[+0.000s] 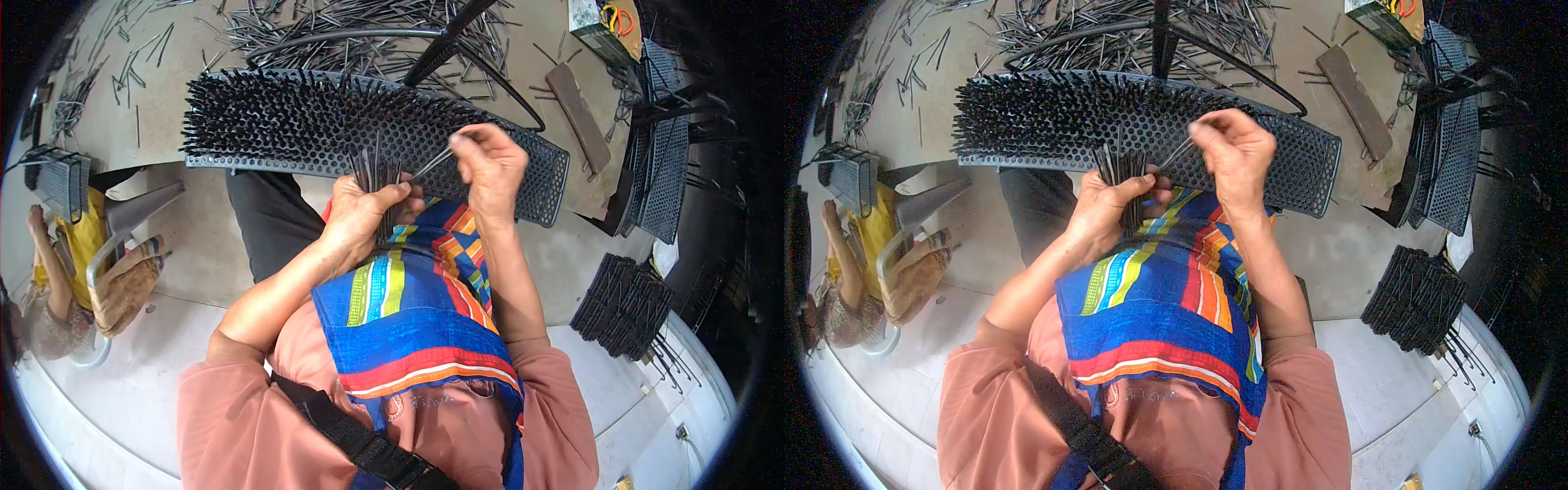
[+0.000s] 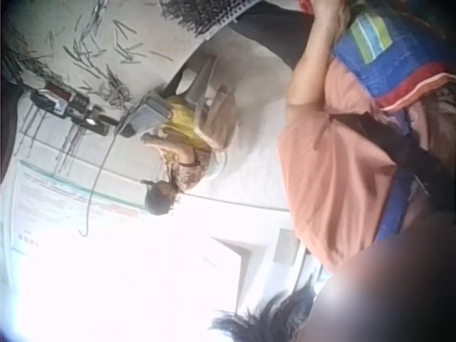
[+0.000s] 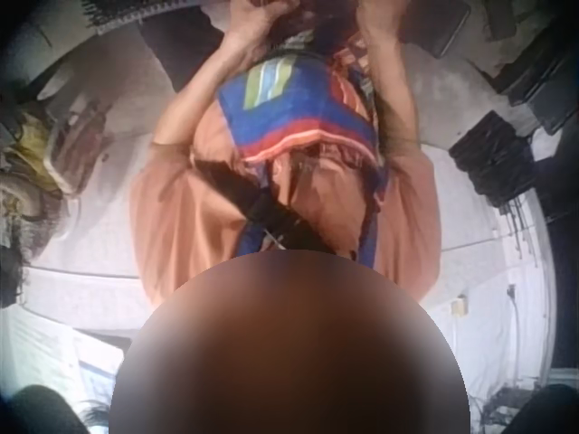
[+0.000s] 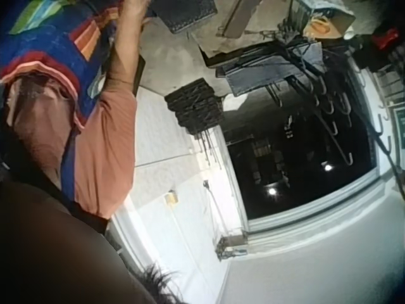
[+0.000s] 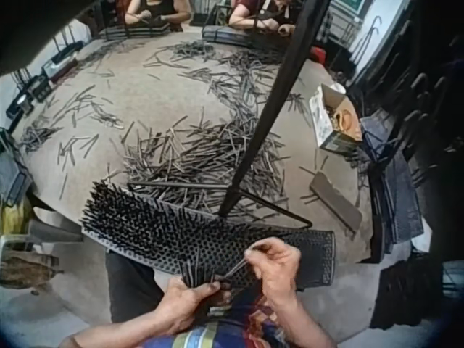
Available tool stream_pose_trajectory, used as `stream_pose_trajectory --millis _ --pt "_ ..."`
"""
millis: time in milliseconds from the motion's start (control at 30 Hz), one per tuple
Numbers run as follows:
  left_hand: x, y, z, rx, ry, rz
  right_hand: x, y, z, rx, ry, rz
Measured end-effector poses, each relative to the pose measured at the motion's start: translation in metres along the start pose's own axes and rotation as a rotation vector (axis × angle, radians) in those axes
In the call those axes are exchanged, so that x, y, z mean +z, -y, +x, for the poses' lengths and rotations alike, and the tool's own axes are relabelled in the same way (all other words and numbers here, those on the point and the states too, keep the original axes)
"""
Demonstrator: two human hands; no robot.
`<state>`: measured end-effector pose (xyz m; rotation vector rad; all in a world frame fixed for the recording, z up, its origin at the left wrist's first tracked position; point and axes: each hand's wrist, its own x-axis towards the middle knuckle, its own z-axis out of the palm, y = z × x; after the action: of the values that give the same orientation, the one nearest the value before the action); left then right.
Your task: The worker is manually inserting black bristles into a perforated plastic base to assemble industrial brushes.
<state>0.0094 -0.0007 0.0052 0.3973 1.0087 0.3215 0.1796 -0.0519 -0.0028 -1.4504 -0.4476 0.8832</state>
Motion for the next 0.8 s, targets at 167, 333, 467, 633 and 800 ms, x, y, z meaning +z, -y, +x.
stream_pose_trajectory --millis 167,333,467,633,800 --pt "-0.012 0.009 -0.009 -0.085 0.11 0.053 0.0 -0.004 0.012 -0.441 -0.145 -0.193" --pt "-0.039 0.027 -0.015 -0.172 0.393 0.313 0.003 -0.008 0.014 -0.629 -0.112 -0.427" --pt "-0.032 0.013 -0.023 -0.186 0.264 0.344 0.005 -0.003 0.012 -0.613 -0.14 -0.364" --pt "-0.025 0.012 -0.016 -0.1 0.229 0.282 0.003 -0.004 0.014 -0.568 -0.148 -0.388" --pt "-0.015 0.007 -0.011 -0.04 0.104 0.174 0.005 -0.001 0.013 -0.593 -0.135 -0.398"
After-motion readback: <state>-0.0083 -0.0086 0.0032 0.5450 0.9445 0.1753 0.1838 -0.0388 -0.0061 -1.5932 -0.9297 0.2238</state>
